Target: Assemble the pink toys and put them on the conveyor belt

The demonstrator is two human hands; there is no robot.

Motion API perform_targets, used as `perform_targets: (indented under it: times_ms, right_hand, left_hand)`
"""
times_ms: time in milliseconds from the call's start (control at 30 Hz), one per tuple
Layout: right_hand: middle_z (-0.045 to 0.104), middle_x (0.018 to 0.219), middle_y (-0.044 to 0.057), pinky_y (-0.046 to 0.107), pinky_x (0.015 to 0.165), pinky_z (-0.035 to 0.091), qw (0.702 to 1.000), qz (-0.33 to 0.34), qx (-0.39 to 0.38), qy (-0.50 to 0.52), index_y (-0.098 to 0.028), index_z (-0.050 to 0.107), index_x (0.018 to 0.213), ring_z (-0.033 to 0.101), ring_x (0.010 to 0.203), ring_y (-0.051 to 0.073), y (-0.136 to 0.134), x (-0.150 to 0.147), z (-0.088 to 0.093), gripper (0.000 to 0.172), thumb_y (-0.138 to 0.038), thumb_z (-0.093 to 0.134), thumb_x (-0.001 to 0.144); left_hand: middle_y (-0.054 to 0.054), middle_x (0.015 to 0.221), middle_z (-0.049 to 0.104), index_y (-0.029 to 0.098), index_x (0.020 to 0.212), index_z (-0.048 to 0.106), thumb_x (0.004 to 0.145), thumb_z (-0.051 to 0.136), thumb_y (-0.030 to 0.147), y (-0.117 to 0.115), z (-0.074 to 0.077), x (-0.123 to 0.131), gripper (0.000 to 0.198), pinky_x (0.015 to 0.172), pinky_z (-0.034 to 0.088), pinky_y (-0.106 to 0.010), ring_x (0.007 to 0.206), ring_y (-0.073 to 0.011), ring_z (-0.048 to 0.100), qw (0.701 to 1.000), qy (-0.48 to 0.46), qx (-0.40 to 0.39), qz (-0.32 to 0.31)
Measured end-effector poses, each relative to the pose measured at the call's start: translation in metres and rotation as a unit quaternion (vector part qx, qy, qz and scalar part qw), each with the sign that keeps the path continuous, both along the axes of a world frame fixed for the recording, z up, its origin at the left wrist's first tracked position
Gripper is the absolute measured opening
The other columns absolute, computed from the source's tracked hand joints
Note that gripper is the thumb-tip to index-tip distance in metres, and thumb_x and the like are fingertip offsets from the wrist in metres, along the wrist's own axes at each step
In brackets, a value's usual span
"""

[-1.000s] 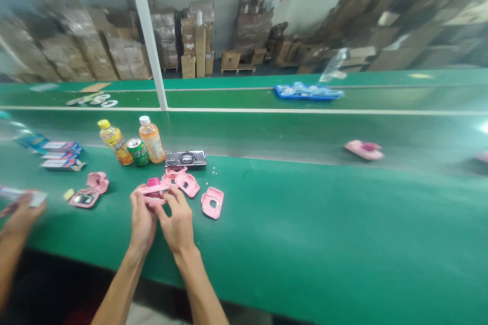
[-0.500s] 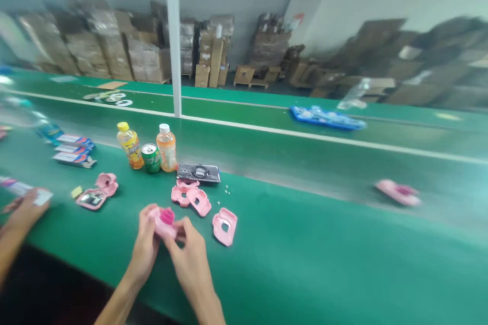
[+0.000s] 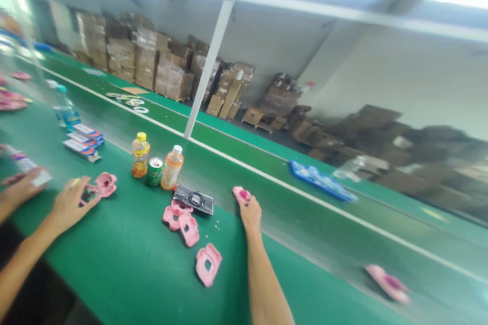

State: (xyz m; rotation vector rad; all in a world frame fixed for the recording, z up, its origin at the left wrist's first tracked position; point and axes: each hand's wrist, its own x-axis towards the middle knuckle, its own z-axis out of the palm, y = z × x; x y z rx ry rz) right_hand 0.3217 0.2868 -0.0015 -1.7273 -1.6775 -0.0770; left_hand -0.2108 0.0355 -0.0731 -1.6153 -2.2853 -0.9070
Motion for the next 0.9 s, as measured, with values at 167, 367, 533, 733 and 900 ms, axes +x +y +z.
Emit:
perform_targets:
  times_ms: [167,367,533,733,900]
  right_hand:
    - [0.063,0.090,0.013,0.048,0.084,0.051,0.993,0.008,0.119,0.015,-0.015,0.061,0.087,0.062,0.089,0.027,-0.016,0.003,-0.016,0.054,-0.066,0.045,0.095]
    - [0.070,0.098,0.013,0.045,0.087,0.055,0.952,0.209,0.226,0.006,-0.020,0.068,0.093,0.068,0.092,0.028,-0.156,-0.036,-0.052,0.032,-0.051,0.059,0.093]
    - [0.072,0.104,0.007,0.028,0.078,0.060,0.894,0.429,0.125,-0.020,-0.023,0.067,0.116,0.072,0.092,0.020,-0.286,-0.112,-0.046,0.020,-0.024,0.059,0.098]
    - [0.070,0.099,0.006,0.025,0.078,0.057,0.916,0.384,0.021,0.114,-0.023,0.065,0.111,0.070,0.087,0.017,-0.293,-0.181,-0.018,0.018,-0.023,0.049,0.103]
    - [0.075,0.095,0.008,0.031,0.080,0.054,0.907,0.393,-0.151,-0.002,-0.018,0.071,0.103,0.072,0.091,0.023,-0.255,-0.236,0.004,0.017,-0.011,0.058,0.093]
  left_hand:
    - [-0.016,0.136,0.066,0.016,0.125,0.067,0.091,0.051,0.050,-0.022,-0.013,0.039,0.050,0.111,0.042,-0.049,0.131,-0.0344,0.056,0.998,0.039,-0.031,-0.050]
    - [-0.009,0.149,0.058,0.025,0.145,0.053,0.096,0.057,0.045,-0.079,-0.024,0.165,0.054,0.111,0.041,-0.045,0.138,-0.0294,0.050,0.991,0.105,-0.007,-0.084]
    - [-0.017,0.155,0.048,0.016,0.151,0.045,0.099,0.037,0.017,-0.085,-0.009,0.169,0.052,0.109,0.044,-0.046,0.139,-0.0287,0.047,0.997,-0.008,-0.027,-0.073]
    - [-0.014,0.148,0.053,0.027,0.133,0.064,0.088,0.065,0.034,-0.064,-0.001,0.106,0.046,0.110,0.043,-0.056,0.138,-0.0358,0.044,0.966,-0.047,-0.112,-0.229]
    - [-0.011,0.132,0.064,0.024,0.118,0.065,0.087,0.066,0.031,-0.063,0.024,0.113,0.031,0.111,0.044,-0.049,0.129,-0.0295,0.056,0.927,-0.226,-0.103,-0.280]
